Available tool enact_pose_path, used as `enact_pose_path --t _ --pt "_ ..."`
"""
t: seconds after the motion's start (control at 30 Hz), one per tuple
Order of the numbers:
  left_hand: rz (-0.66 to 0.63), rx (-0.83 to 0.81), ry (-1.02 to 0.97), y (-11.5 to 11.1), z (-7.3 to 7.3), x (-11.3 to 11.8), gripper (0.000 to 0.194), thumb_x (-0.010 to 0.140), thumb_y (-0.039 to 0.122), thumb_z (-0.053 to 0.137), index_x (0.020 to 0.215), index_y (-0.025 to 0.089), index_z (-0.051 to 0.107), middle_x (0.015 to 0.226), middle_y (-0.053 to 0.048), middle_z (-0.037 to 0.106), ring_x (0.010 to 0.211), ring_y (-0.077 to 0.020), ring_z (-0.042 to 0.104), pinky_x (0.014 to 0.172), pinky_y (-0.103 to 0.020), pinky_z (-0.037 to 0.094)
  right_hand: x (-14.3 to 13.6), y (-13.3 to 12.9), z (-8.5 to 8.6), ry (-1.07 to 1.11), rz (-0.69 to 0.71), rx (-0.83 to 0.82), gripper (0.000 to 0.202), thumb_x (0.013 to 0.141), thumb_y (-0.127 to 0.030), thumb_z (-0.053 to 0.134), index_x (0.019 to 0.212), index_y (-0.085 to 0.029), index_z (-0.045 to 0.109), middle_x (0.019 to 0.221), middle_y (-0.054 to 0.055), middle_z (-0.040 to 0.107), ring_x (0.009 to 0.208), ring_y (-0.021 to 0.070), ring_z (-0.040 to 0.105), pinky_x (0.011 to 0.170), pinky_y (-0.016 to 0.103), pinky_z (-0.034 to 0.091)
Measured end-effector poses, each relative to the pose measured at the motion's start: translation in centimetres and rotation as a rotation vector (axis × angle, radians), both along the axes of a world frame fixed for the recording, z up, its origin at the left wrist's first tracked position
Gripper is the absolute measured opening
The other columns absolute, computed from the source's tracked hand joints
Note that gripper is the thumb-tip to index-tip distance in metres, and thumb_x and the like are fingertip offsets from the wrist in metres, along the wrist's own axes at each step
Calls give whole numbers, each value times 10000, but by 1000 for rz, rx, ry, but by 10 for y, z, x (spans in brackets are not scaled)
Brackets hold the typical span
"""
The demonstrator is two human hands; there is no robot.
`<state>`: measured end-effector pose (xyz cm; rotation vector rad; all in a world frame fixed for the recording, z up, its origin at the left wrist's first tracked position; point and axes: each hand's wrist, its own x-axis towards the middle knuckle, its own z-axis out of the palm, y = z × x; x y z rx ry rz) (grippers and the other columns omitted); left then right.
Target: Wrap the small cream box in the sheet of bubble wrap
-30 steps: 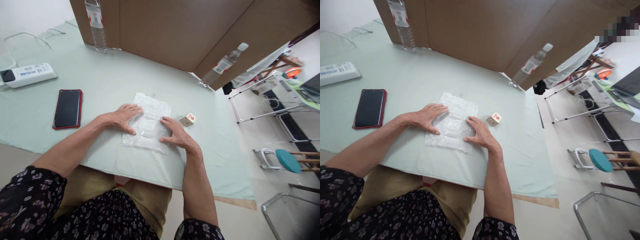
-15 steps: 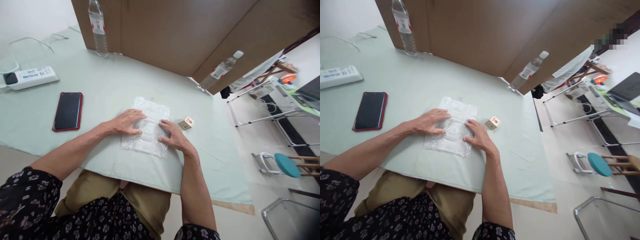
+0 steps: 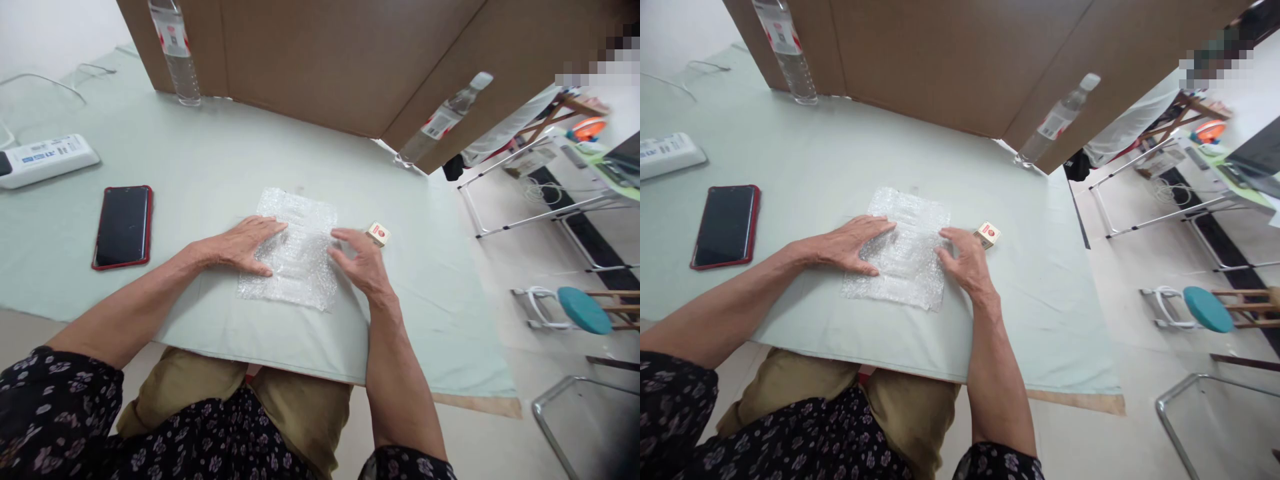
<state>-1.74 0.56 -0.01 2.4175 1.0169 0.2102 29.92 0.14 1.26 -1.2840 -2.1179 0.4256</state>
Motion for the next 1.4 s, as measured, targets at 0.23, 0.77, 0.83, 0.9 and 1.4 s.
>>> enact_pose_path --t 0.23,0.77,0.83,0.9,1.4 --pt "37 6 -43 0 3 2 1011 815 743 596 1594 213 232 1660 -148 288 1539 -384 208 1242 -540 204 43 15 -2 61 -539 131 667 749 -386 704 1372 -233 518 1436 133 550 1312 349 527 1084 621 413" --pt "83 57 -93 -4 3 9 937 812 562 697 1566 192 281 1575 -156 424 1479 -357 338 1219 -512 268 8 5 5 298 -248 52 525 766 -374 727 1263 -261 602 1238 58 691 1061 230 663 946 449 539" --pt "75 53 -99 -4 2 8 970 805 580 697 1574 184 257 1571 -163 425 1471 -360 345 1220 -511 263 -15 -5 1 260 -136 38 512 796 -353 719 1285 -263 598 1263 62 694 1090 238 665 965 446 532" --pt "75 57 -105 -3 1 8 991 799 596 693 1581 191 239 1579 -165 410 1471 -369 340 1218 -518 260 -34 -14 -6 196 -18 4 507 809 -324 710 1299 -256 600 1291 73 693 1145 260 654 1025 468 502" --pt "38 26 -86 0 0 5 1020 790 658 666 1586 201 221 1617 -179 348 1501 -386 286 1231 -554 205 -48 -18 -22 -10 108 -98 597 854 -313 662 1431 -272 514 1383 88 652 1181 305 640 1041 506 482"
